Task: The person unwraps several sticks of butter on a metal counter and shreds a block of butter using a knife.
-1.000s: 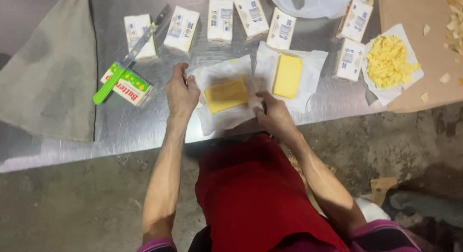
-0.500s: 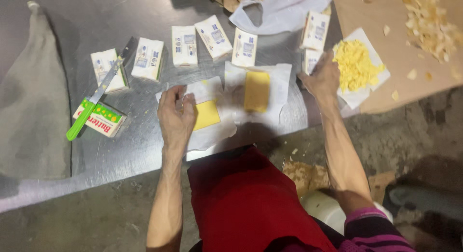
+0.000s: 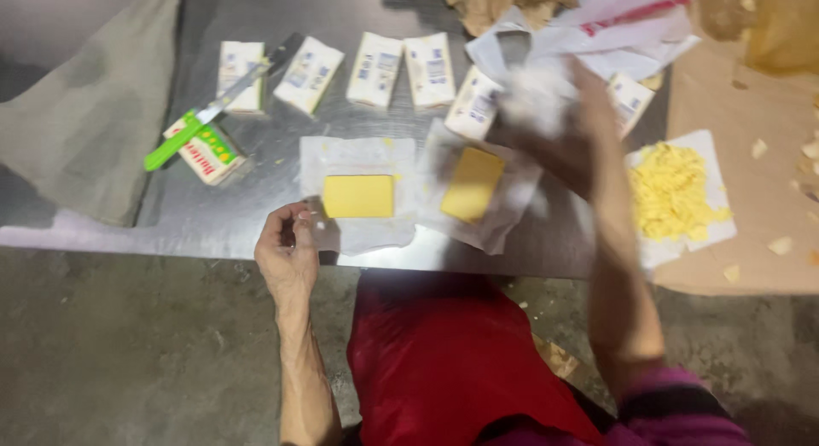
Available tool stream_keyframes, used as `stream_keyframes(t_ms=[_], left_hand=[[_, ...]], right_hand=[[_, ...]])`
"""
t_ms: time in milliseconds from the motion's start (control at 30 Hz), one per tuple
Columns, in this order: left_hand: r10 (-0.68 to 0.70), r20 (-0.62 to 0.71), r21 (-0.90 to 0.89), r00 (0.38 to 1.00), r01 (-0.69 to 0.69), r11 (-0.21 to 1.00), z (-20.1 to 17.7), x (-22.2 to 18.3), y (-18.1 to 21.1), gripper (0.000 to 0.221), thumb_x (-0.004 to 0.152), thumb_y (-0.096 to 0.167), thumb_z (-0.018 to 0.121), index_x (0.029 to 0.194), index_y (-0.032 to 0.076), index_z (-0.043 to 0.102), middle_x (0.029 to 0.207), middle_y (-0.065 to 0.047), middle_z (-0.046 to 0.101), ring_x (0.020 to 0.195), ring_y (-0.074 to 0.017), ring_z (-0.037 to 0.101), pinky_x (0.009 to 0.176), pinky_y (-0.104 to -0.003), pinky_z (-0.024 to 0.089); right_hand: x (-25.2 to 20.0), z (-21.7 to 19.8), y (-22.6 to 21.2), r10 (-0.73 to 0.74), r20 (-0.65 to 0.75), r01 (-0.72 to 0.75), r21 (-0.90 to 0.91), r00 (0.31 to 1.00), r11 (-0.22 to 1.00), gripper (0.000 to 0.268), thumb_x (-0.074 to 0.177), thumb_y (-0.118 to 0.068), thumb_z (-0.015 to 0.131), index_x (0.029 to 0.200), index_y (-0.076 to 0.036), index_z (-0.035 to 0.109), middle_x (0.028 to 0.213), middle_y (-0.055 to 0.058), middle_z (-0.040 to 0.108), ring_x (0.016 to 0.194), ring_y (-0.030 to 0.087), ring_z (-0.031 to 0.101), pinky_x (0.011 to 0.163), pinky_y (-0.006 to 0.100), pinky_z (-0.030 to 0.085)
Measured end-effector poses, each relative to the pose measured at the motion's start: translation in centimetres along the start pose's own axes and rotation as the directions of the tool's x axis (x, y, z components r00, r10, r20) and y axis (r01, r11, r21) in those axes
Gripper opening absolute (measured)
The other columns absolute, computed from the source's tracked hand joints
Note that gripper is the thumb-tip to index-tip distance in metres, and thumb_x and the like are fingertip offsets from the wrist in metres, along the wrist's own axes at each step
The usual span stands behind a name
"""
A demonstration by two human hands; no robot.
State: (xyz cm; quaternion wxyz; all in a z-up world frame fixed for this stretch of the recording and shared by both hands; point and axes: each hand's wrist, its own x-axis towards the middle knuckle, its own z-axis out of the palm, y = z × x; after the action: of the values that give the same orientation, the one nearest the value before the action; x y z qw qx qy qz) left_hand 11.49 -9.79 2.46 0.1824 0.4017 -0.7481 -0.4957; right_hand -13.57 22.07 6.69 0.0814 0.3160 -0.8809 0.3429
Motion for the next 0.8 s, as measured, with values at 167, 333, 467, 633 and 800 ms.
stream_keyframes(t_ms=[167, 333, 467, 633, 800], left_hand=[[0.137, 0.064, 0.003, 0.989, -0.137, 0.991, 2.3, -2.2, 2.1, 0.022, 0.101, 0.017, 0.064, 0.114, 0.001, 0.071, 0.093, -0.008, 0.073, 0.084, -0.0124, 0.066, 0.072, -0.028, 0.053], [0.139, 0.019, 0.021, 0.990, -0.139, 0.990, 1.6, -3.6, 3.0, 0.024, 0.100, 0.018, 0.064, 0.115, 0.000, 0.070, 0.100, -0.006, 0.073, 0.087, -0.0136, 0.068, 0.068, -0.029, 0.053], [0.022, -0.032, 0.100, 0.999, -0.019, 0.995, -0.1, -4.5, 1.3, 0.028, 0.099, 0.019, 0.064, 0.121, 0.002, 0.070, 0.100, -0.009, 0.072, 0.084, -0.0187, 0.069, 0.068, -0.031, 0.054], [-0.432, 0.125, 0.176, 0.893, 0.408, 0.896, -1.0, -2.7, -0.9, 0.052, 0.101, 0.036, 0.066, 0.136, 0.001, 0.049, 0.095, -0.014, 0.072, 0.085, -0.0212, 0.070, 0.075, -0.035, 0.054], [0.243, -0.018, 0.308, 0.970, -0.226, 0.924, -1.4, 0.3, -3.1, 0.046, 0.095, 0.027, 0.075, 0.119, -0.009, 0.059, 0.105, -0.029, 0.060, 0.086, -0.0403, 0.064, 0.073, -0.050, 0.053]], right_hand=[[9.6, 15.2, -1.9, 0.220, 0.169, -0.246, 0.148, 0.961, 0.958, 0.084, 0.080, -0.028, 0.083, 0.151, -0.001, 0.046, 0.139, 0.022, 0.056, 0.132, 0.035, 0.058, 0.113, 0.042, 0.048], [10.9, 21.6, 0.0, 0.014, 0.178, -0.023, 0.050, 0.984, 0.998, 0.085, 0.095, -0.039, 0.087, 0.150, 0.006, 0.040, 0.147, 0.034, 0.045, 0.139, 0.046, 0.043, 0.118, 0.050, 0.037], [4.6, 13.9, 3.4, -0.525, -0.061, 0.522, -0.055, 0.849, 0.851, 0.051, 0.102, -0.016, 0.085, 0.130, 0.016, 0.058, 0.123, 0.034, 0.064, 0.110, 0.042, 0.067, 0.095, 0.040, 0.055], [-1.8, 6.3, 2.5, -0.031, 0.162, 0.042, -0.061, 0.986, 0.997, 0.043, 0.100, -0.019, 0.085, 0.125, 0.008, 0.065, 0.120, 0.026, 0.068, 0.109, 0.037, 0.068, 0.092, 0.045, 0.054], [-3.3, 7.2, 3.4, 0.463, 0.325, -0.472, -0.057, 0.824, 0.880, 0.031, 0.092, -0.017, 0.072, 0.114, 0.003, 0.070, 0.089, 0.024, 0.071, 0.073, 0.034, 0.069, 0.069, 0.046, 0.052]])
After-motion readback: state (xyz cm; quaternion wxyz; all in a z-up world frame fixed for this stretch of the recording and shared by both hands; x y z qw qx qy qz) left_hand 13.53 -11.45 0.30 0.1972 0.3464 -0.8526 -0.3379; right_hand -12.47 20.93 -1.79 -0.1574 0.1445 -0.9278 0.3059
